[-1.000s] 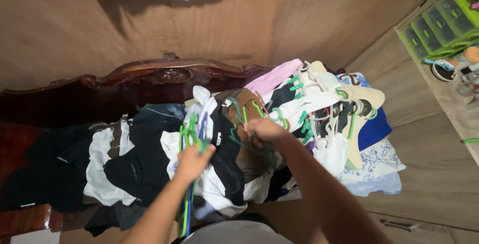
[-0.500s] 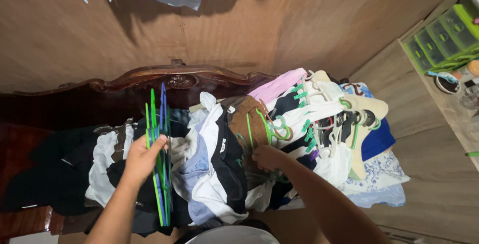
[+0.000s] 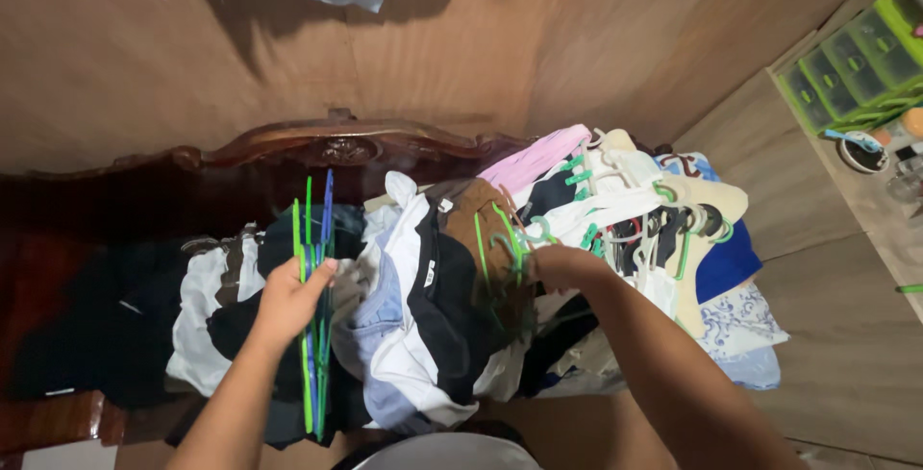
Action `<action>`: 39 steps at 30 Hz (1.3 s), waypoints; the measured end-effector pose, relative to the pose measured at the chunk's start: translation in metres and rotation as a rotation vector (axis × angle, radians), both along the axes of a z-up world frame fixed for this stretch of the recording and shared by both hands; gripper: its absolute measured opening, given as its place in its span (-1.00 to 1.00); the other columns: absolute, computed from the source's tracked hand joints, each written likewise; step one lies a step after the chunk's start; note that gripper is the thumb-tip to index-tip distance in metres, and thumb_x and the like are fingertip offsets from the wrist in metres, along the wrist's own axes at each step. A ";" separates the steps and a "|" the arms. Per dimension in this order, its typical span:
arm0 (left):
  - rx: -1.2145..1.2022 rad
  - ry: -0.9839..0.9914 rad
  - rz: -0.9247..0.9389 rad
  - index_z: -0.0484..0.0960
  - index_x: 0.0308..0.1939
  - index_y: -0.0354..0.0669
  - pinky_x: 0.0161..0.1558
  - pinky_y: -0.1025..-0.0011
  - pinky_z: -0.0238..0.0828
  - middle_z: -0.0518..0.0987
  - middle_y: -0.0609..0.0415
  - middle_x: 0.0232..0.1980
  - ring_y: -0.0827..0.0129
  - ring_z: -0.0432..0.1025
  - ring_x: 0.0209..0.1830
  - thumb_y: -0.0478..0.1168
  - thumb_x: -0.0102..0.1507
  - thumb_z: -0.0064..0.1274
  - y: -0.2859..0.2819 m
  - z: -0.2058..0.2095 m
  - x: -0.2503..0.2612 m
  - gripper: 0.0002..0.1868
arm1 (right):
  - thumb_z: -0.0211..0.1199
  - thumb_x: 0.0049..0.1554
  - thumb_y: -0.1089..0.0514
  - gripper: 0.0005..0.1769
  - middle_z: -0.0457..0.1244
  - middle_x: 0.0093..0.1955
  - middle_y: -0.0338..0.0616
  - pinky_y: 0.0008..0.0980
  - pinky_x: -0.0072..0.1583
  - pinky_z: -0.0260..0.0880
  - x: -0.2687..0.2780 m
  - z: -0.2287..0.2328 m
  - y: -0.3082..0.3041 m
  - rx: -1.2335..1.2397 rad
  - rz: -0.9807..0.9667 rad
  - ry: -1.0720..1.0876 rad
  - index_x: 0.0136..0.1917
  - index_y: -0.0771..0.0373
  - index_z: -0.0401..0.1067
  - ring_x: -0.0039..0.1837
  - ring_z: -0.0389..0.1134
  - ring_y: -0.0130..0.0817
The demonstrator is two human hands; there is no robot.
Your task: The person picks up several hangers from a pile of clothes on a bench, gathers them in their hands, and places them into a blue and white basket.
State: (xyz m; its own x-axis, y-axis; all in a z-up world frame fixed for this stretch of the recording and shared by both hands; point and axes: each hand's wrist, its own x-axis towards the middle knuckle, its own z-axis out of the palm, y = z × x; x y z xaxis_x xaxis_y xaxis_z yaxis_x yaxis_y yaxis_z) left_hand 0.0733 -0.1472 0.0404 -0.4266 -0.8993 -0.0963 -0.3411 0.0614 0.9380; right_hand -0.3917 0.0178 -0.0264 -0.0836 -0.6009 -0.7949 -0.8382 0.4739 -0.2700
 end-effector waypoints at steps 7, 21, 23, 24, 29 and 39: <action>-0.037 0.064 0.051 0.67 -0.29 -0.23 -0.25 0.52 0.37 0.64 0.19 -0.36 0.56 0.45 -0.36 -0.02 0.34 0.09 0.009 0.012 -0.009 -0.67 | 0.32 0.04 0.02 -0.70 0.38 -0.04 0.15 -0.05 0.05 0.41 -0.012 0.055 -0.006 -0.392 -0.054 0.441 -0.05 0.26 0.59 0.03 0.41 0.12; -0.058 0.097 0.080 0.66 -0.20 -0.24 -0.33 0.49 0.32 0.54 0.18 -0.40 0.58 0.35 -0.41 -0.09 0.37 0.16 0.019 0.010 -0.004 -0.74 | -0.01 0.35 0.10 -0.71 0.34 -0.17 -0.05 -0.21 -0.06 0.32 -0.026 -0.013 0.069 -1.269 -0.502 0.225 -0.07 0.21 0.49 -0.11 0.34 -0.19; -0.089 0.087 0.067 0.68 -0.17 -0.22 -0.31 0.52 0.36 0.59 0.20 -0.39 0.59 0.40 -0.40 -0.10 0.34 0.16 0.022 0.009 -0.010 -0.76 | 0.00 0.34 0.10 -0.76 0.29 -0.24 -0.14 -0.31 -0.16 0.26 -0.007 -0.030 0.072 -1.237 -0.737 -0.160 -0.05 0.20 0.44 -0.21 0.27 -0.33; -0.120 0.077 0.057 0.70 -0.13 -0.20 -0.29 0.54 0.40 0.64 0.22 -0.37 0.60 0.46 -0.39 -0.11 0.30 0.16 0.024 0.009 -0.012 -0.77 | 0.02 0.34 0.11 -0.81 0.23 -0.31 -0.22 -0.40 -0.26 0.19 0.008 -0.032 0.067 -1.166 -0.952 -0.554 -0.04 0.19 0.40 -0.30 0.20 -0.47; -0.055 0.031 0.006 0.73 -0.11 -0.20 -0.31 0.42 0.41 0.65 0.12 -0.38 0.48 0.48 -0.42 -0.08 0.27 0.22 0.042 0.024 -0.041 -0.73 | -0.08 0.40 0.05 -0.78 0.21 -0.17 -0.23 -0.39 -0.16 0.22 0.095 0.007 0.051 -1.452 -0.526 -0.396 0.12 0.17 0.32 -0.21 0.21 -0.40; -0.075 0.081 0.017 0.64 -0.31 -0.27 -0.30 0.31 0.46 0.61 -0.02 -0.45 0.30 0.49 -0.45 -0.10 0.17 0.33 0.083 0.067 -0.108 -0.71 | -0.02 0.37 0.21 -0.79 0.28 -0.15 -0.13 -0.37 -0.13 0.29 0.265 0.114 0.016 -1.278 -0.526 -0.585 0.23 0.35 0.27 -0.14 0.29 -0.42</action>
State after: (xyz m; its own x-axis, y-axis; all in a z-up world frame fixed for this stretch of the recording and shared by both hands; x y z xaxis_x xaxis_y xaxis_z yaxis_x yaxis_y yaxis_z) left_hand -0.0345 -0.0645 0.1076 -0.4148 -0.9099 0.0055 -0.2663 0.1272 0.9555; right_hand -0.1263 0.0340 0.0880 -0.3696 -0.8998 0.2320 -0.2815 -0.1295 -0.9508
